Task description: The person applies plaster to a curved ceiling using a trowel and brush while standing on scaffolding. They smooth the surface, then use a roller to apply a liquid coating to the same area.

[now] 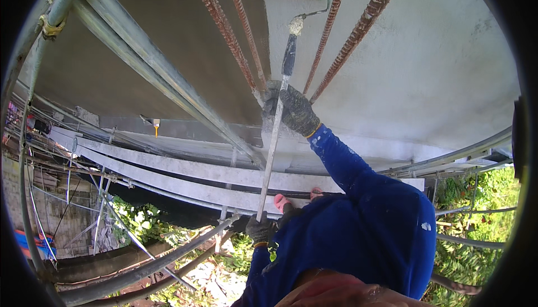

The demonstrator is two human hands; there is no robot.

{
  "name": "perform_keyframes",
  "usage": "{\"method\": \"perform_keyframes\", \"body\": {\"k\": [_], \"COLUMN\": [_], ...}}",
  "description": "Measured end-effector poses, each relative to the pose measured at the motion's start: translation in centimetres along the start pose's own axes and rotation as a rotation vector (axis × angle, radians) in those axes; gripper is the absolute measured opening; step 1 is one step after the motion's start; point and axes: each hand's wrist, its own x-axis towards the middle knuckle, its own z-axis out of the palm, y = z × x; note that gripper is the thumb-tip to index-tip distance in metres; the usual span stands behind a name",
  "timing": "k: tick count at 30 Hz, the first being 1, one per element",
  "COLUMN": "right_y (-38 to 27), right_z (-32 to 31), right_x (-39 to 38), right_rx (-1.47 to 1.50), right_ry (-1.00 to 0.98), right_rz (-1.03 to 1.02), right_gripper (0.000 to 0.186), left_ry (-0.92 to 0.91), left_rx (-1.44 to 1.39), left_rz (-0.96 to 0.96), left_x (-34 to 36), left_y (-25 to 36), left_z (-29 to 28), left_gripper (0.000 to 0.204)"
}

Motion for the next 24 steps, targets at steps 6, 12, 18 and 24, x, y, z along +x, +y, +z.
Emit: {"method": "perform_keyframes", "body": {"k": [6,12,18,24], "right_y": [-1.7,-6.5,-7.6,-5.2], "right_z": [2.5,8.6,11.1,9.7], "right_x": [1.5,3.6,2.4,0.1], "right_rx": [-0.212,-0.598,-0.684,-0.884], "right_ry": [0.128,0.244,0.213,0.281], "right_rz": [-0.169,-0.346,-0.368,-0.267], "right_gripper": [0.042,0.037,0.035,0.024], "left_ry": [-0.018,-0.107,-0.171,-0.259], "left_rx": [0.11,-0.169,-0.231,-0.38], "left_rz": [-0.014,-0.017,0.031,0.275], "left_x": [-0.1,1.1,2.0,3.4], "left_y": [1.9,10.0,18.4,9.9], "left_z": [2.4,2.2,-1.1,3.5], "left_gripper": [0.051,0.048,0.046,0.047]}}
